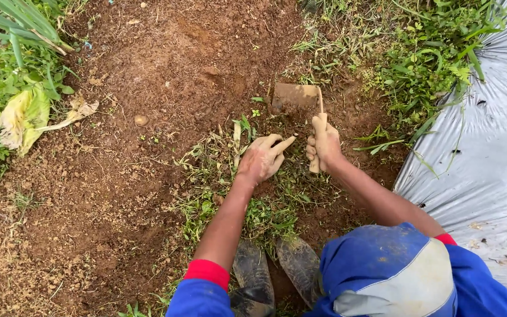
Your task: Using a hand hoe to clear weeds and dig soil in a farm field next to plastic-covered crop rows.
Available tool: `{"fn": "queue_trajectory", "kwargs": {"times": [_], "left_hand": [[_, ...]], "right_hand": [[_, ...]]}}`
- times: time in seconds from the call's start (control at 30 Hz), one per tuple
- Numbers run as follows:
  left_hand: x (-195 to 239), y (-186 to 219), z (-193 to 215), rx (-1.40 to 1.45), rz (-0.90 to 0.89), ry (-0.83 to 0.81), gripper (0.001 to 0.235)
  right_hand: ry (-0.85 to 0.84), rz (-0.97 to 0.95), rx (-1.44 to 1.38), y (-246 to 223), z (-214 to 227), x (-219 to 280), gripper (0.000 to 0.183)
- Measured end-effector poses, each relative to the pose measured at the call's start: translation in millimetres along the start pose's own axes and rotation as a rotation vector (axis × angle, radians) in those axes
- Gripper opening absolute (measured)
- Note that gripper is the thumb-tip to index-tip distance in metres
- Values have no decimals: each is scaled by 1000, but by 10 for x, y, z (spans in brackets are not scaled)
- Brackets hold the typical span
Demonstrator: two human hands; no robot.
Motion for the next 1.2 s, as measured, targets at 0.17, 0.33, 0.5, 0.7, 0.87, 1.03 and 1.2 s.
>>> {"fn": "queue_trajectory", "kwargs": {"times": [0.17,0.33,0.5,0.7,0.87,1.03,1.2], "left_hand": [[18,-114,-183,-70,5,-17,38],[1,-9,-101,-88,76,-110,63],[-91,60,-183,-473,151,-313,78],[-151,147,-176,-370,200,-386,78],[-140,263,-122,-279,261,-442,110],[-195,227,-161,-336,295,-497,131],[-287,223,-127,-295,381,-514,136]], "right_hand": [[113,128,-184,-387,58,-200,35],[-56,-9,-52,135,-123,57,28],[-83,-53,-1,454,-95,561,32],[-2,78,-6,-32,374,274,28],[189,135,-75,-680,1151,-250,21],[422,227,-314,-898,1880,-980,28],[322,17,-216,-466,1294,-784,14]]}}
Point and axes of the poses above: each hand's wrist, its own x-axis away from the middle knuckle, its own z-axis out of the back of the hand, y = z × x, the point moved 7 cm from there along -x, towards the middle knuckle, and after that the axes turned 5 degrees about -y, right-handed, at the moved point
